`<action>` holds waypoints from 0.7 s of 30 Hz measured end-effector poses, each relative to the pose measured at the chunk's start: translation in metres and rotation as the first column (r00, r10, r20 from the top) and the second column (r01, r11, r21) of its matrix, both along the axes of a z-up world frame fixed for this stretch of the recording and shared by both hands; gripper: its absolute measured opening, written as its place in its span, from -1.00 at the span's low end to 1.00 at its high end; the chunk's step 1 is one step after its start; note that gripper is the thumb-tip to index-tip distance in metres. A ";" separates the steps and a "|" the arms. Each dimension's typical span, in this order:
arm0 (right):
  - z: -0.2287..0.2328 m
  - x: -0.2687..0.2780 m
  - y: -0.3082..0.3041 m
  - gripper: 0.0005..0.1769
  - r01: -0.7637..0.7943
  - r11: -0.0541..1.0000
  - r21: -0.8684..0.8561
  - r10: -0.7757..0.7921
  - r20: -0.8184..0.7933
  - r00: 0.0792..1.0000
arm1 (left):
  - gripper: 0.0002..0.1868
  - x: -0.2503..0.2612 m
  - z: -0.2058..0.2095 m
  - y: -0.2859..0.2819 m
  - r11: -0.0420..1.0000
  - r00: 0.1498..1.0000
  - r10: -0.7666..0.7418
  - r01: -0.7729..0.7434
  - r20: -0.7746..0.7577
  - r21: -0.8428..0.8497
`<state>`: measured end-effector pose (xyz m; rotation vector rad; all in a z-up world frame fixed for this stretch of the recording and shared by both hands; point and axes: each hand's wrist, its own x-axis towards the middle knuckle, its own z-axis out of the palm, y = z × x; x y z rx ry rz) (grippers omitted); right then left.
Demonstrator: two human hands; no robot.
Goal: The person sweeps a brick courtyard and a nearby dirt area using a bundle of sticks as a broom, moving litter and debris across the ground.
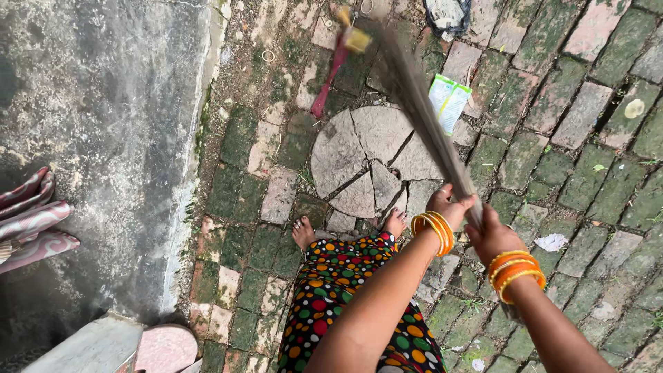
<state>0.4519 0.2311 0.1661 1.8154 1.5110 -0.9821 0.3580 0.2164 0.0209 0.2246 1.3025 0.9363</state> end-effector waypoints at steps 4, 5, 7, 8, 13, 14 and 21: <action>0.030 0.015 0.000 -0.12 0.158 0.982 0.102 -0.152 -0.067 0.986 | -0.12 -0.001 0.071 -0.002 0.992 0.997 -0.011 0.001 -0.079 -0.125; 0.032 0.014 -0.010 -0.12 0.159 0.982 0.102 -0.152 -0.068 0.986 | -0.07 -0.007 0.087 -0.011 0.970 0.978 -0.138 0.102 -0.155 -0.222; 0.029 0.013 -0.036 -0.07 0.168 0.979 -0.116 -0.175 -0.053 0.983 | -0.25 -0.013 0.106 -0.034 0.992 0.991 -0.075 0.063 -0.112 -0.109; 0.021 0.005 -0.053 -0.12 0.155 0.956 -0.248 -0.166 -0.024 0.986 | -0.28 -0.019 0.105 -0.047 0.954 0.984 -0.148 0.115 -0.101 -0.276; -0.023 -0.042 -0.126 -0.11 -0.076 0.922 -0.380 -0.036 -0.279 0.960 | -0.47 -0.060 0.063 -0.137 0.815 0.952 -0.043 -0.143 -0.304 -0.562; -0.026 -0.053 -0.135 -0.11 -0.077 0.920 -0.384 -0.035 -0.278 0.960 | -0.45 -0.071 0.056 -0.148 0.789 0.932 -0.141 -0.098 -0.334 -0.606; 0.003 -0.096 -0.122 -0.10 -0.051 0.982 -0.184 -0.058 -0.544 0.837 | -0.52 -0.130 0.102 -0.135 0.924 0.884 0.069 -0.232 -0.463 -0.305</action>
